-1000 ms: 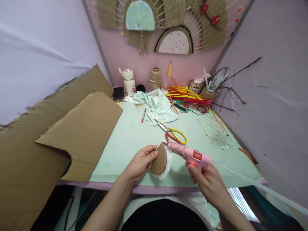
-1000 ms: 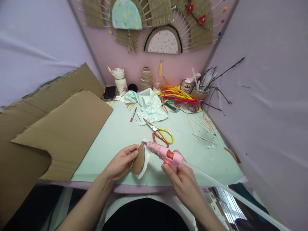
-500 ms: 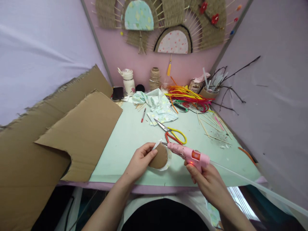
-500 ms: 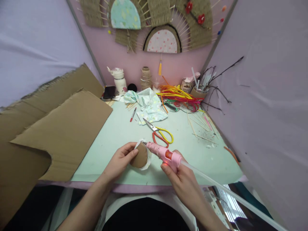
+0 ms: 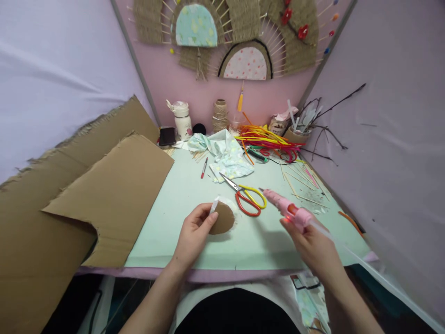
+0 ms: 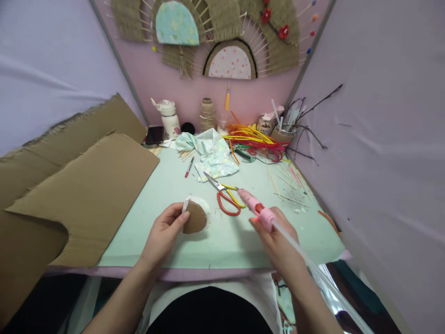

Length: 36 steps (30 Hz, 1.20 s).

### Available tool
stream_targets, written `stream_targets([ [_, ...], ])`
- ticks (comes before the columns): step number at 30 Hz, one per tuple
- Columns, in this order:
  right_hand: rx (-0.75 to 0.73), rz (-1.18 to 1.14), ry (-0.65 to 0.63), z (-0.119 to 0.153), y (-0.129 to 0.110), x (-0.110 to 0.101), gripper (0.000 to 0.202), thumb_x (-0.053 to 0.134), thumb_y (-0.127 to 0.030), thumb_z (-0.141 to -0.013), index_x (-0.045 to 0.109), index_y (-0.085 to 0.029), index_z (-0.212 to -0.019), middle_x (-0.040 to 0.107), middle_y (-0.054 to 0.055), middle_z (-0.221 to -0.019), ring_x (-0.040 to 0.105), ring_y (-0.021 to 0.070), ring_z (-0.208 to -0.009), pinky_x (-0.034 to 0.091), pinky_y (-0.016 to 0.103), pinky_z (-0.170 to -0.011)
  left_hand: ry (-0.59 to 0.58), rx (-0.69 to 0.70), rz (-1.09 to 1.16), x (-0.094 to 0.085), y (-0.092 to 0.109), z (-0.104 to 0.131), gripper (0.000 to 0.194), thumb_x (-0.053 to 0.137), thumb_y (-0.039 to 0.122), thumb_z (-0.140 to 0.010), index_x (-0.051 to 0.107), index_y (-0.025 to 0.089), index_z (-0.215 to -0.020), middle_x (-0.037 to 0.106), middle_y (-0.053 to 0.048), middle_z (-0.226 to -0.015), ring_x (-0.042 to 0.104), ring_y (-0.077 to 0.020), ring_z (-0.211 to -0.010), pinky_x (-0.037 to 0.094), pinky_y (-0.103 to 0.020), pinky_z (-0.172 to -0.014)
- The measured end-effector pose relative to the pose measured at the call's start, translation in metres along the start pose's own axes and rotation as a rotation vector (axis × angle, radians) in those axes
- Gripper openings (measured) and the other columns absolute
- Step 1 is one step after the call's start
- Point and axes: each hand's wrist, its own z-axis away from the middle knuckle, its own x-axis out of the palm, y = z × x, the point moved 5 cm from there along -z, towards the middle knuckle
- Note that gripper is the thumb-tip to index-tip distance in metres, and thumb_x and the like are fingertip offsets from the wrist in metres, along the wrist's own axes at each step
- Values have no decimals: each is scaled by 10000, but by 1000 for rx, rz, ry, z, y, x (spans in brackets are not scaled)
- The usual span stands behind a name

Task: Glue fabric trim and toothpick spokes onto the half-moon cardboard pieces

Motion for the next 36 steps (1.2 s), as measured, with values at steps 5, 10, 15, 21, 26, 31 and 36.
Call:
stream_targets([
  [5,148,384,-12,-37,59,-21,388,469,-541,-906,645,-197,-939,689,101,-874,635,274,-783,419,332,-616,23,-92,155,-1,-7,1,300,700,408,-843,697,215,-1071,711,-33,-1009,607,-157,-878,459,-231,-758],
  [10,120,694,-103,-66,106,-21,383,455,-424,-932,648,-103,-1012,664,199,-947,622,313,-859,429,372,-688,-13,-138,266,9,-10,2,288,723,401,-821,706,215,-1040,708,-26,-983,604,-147,-852,458,-229,-743],
  [15,86,795,-61,-70,112,-20,407,455,-393,-947,664,-87,-1115,646,241,-987,605,351,-865,427,423,-695,-33,-128,250,14,-9,6,262,720,395,-821,715,198,-993,712,-37,-961,605,-156,-869,465,-244,-785],
  [21,-334,307,312,-33,-5,-32,230,539,-302,-923,656,-208,-1097,623,131,-1057,588,298,-1024,443,469,-913,-38,-12,38,20,0,12,196,675,355,-860,722,201,-973,714,-44,-980,628,-191,-925,481,-269,-824],
  [26,-692,21,92,-5,-95,-7,292,608,-119,-828,639,-268,-1077,594,77,-1070,572,251,-998,450,439,-871,-98,79,-47,29,7,18,172,625,325,-897,725,215,-985,701,-56,-1012,632,-221,-978,498,-309,-874],
  [31,-730,-8,-15,-5,-112,10,247,589,-130,-811,635,-247,-1024,553,87,-1134,516,264,-1075,443,444,-894,-136,134,-52,30,10,22,163,611,311,-910,724,227,-993,693,-61,-1007,633,-224,-975,497,-323,-881],
  [36,-702,25,-75,-7,-111,20,169,594,-150,-824,621,-226,-972,534,96,-1173,477,271,-1103,436,455,-922,-112,215,-136,28,14,23,133,613,273,-912,724,233,-974,694,-47,-966,625,-192,-919,481,-284,-819],
])
